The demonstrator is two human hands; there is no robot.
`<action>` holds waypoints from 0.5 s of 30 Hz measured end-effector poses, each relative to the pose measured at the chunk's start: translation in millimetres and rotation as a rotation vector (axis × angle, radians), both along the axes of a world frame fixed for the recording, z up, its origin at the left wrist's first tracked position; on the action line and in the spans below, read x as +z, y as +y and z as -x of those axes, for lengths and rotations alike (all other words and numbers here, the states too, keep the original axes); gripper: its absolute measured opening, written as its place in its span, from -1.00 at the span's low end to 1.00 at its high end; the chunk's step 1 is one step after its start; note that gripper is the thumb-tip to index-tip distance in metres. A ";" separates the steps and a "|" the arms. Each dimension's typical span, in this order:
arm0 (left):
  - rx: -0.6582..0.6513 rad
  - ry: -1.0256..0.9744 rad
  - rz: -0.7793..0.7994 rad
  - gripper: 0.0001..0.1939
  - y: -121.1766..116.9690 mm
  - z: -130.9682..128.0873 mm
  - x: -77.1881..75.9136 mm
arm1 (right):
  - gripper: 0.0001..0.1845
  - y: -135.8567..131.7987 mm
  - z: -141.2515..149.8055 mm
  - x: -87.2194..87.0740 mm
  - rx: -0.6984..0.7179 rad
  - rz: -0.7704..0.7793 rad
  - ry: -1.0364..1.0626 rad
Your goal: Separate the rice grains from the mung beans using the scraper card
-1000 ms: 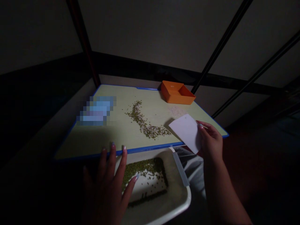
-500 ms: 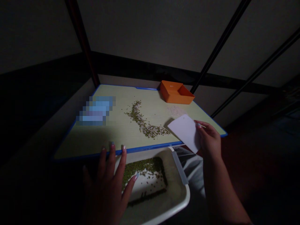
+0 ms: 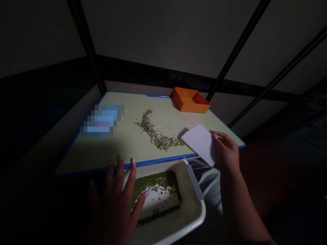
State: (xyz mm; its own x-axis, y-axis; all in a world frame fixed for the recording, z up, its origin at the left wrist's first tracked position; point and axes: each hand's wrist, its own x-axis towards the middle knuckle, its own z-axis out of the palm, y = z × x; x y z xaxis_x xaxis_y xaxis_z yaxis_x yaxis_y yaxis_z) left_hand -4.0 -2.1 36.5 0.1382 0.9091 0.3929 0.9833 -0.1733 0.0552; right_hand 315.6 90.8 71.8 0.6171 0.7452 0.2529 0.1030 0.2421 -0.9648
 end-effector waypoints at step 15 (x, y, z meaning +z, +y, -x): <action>-0.006 -0.022 -0.027 -0.26 0.3 0.8 -3.2 | -0.55 -1.8 -4.2 -3.0 0.015 -0.053 0.092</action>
State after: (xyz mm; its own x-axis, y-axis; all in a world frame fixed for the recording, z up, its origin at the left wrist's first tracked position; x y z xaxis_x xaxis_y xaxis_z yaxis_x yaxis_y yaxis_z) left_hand -4.8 -1.8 33.3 0.1351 0.8973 0.4202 0.9808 -0.1814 0.0719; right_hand 319.8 89.0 68.8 0.6284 0.7416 0.2348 0.0106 0.2937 -0.9558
